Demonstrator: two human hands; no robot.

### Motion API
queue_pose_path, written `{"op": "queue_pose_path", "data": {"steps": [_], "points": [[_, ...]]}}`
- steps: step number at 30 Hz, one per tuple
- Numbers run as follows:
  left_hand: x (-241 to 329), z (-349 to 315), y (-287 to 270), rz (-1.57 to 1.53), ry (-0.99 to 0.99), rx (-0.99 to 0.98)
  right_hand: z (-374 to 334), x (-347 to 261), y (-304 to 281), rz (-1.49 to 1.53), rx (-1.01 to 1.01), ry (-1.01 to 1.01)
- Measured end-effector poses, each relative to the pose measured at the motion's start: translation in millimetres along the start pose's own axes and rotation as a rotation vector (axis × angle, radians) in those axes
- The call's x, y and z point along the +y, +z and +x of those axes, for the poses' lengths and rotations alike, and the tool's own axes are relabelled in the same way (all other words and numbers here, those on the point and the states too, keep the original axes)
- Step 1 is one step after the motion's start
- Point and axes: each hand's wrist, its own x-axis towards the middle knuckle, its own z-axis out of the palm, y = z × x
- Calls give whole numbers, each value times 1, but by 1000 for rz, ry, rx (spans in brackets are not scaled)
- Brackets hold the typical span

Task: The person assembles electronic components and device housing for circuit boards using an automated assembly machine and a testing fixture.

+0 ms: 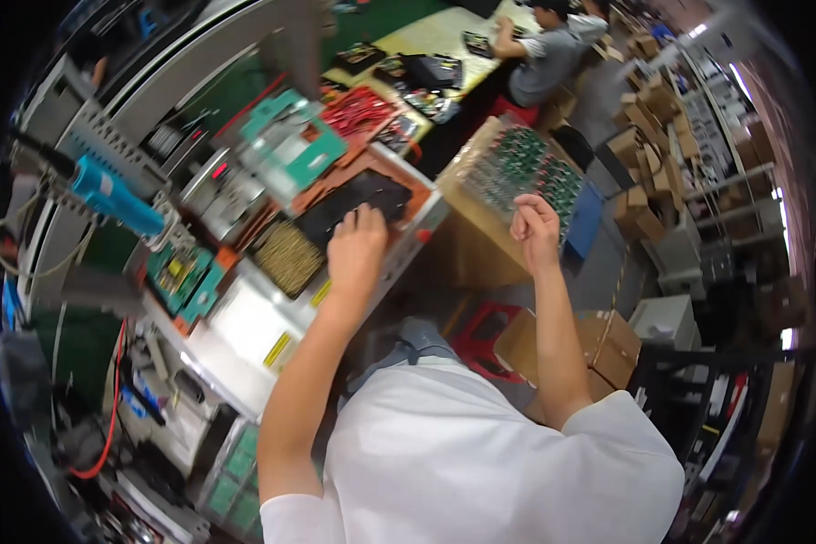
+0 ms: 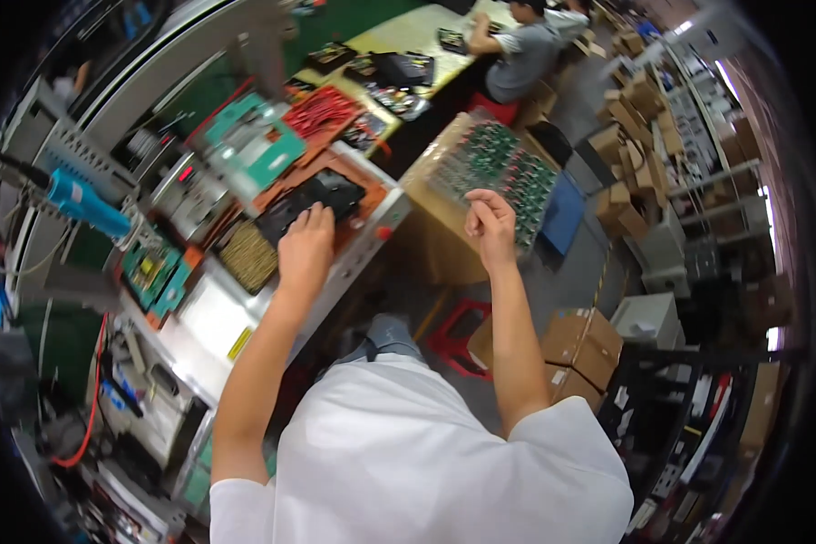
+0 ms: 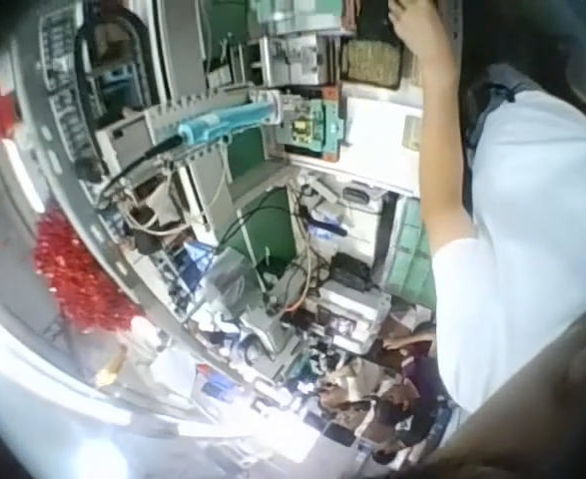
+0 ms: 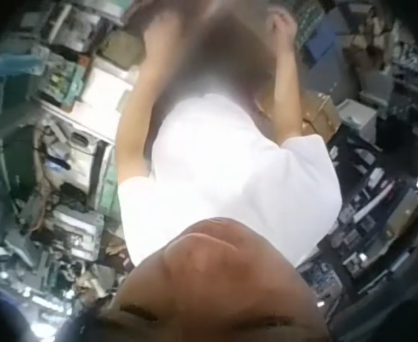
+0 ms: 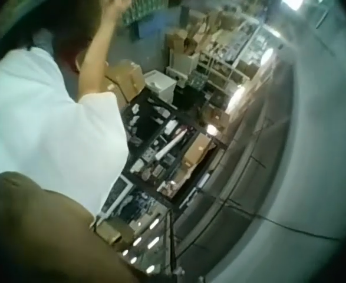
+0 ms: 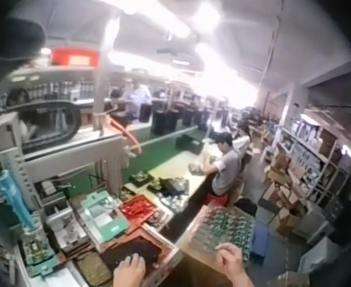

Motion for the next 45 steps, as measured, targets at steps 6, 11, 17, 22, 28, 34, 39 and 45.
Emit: {"op": "queue_pose_path", "data": {"steps": [6, 11, 17, 22, 28, 34, 39, 45], "points": [[-85, -57, 1, 3, -7, -70, 25, 70, -24, -596, 78, 10], [-75, -68, -12, 36, -161, -105, 106, 123, -55, -1336, -139, -289], [-27, -67, -24, -253, -311, 3, 173, 143, -88, -1668, -410, -108], [46, -85, -36, -540, -523, 97, 202, 105, -105, -1437, -422, -44], [109, -6, -28, -909, -647, 289, 123, 3, 32, -413, -511, 181], [76, -22, -21, -996, -701, 175, 49, 24, 115, 11, -739, 573], [7, -29, -17, -1112, -808, 311, 100, 58, 165, -319, -1117, 307], [-26, -27, -8, -864, -762, 266, 125, 78, 196, -531, -1232, -120]]}}
